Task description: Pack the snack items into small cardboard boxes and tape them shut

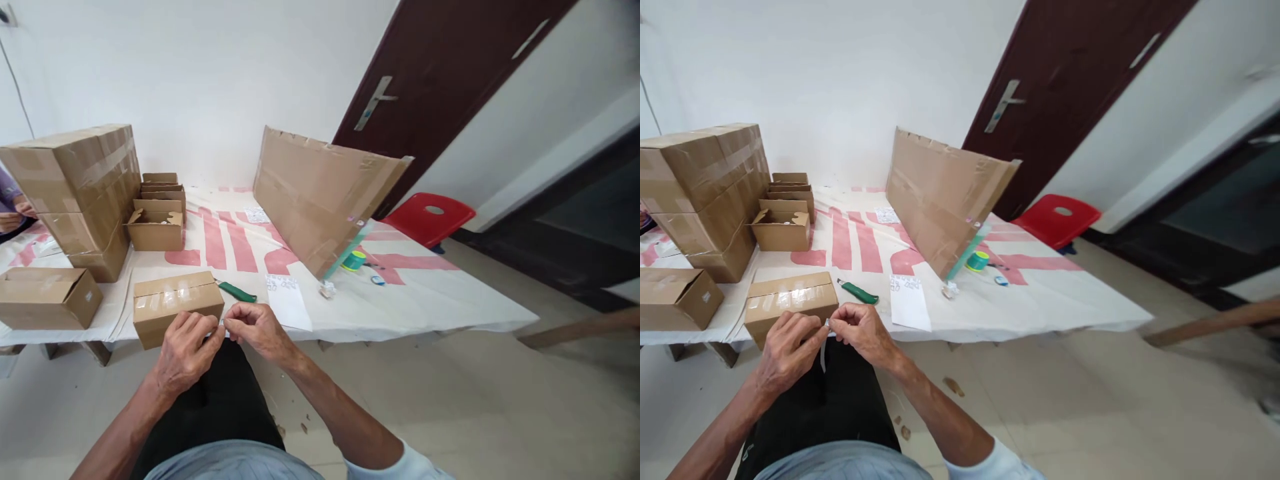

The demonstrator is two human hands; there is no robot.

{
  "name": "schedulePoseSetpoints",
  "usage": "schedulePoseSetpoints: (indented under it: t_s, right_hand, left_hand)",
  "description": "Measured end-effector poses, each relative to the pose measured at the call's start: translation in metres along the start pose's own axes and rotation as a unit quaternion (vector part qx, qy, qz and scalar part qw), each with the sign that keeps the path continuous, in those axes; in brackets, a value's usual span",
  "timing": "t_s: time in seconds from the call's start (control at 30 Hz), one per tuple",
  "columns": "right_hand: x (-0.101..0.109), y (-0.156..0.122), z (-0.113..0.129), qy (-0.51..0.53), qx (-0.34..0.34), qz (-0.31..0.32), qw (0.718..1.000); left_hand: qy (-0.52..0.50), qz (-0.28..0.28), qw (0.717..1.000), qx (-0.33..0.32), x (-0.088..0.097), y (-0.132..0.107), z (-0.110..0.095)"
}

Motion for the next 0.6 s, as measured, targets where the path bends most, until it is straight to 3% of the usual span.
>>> schedulePoseSetpoints:
  t_s: [0.17,0.23,0.33,0.4,0.47,0.53,0.6]
  right_hand:
    - [0.009,0.002,-0.008,-0.011,0.024,-0.014,1.000]
    - [0.034,0.007,-0.013,-0.043,0.055,-0.056,0.996]
    - [0.096,0.018,-0.022,-0.129,0.097,-0.147,0.976]
    - [0.144,0.026,-0.032,-0.197,0.098,-0.199,0.955]
    - [0.186,0.034,-0.043,-0.215,0.087,-0.224,0.947]
    - [0.217,0.041,-0.055,-0.229,0.073,-0.238,0.941]
    - [0.238,0.048,-0.066,-0.245,0.059,-0.247,0.936]
  left_hand:
    - [-0.035,0.013,0.999,0.010,-0.003,0.002,0.004]
    - [-0.030,0.005,0.998,0.046,0.003,-0.003,0.020]
    - [-0.012,-0.014,0.984,0.179,0.019,-0.024,0.071]
    - [-0.027,0.005,0.957,0.288,0.024,-0.048,0.115]
    - [-0.084,0.058,0.913,0.396,0.018,-0.077,0.154]
    - [-0.196,0.105,0.854,0.470,0.003,-0.104,0.177]
    - [-0.277,0.129,0.811,0.499,-0.012,-0.121,0.186]
Point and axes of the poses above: each hand's wrist, its own y-axis towards the middle knuckle, its own x-axis out of the back of the hand, z = x × y, the point moved 5 cm from there along y, towards the middle knuckle, and after that the axes turned 11 degrees about y, right-handed, at the moved point
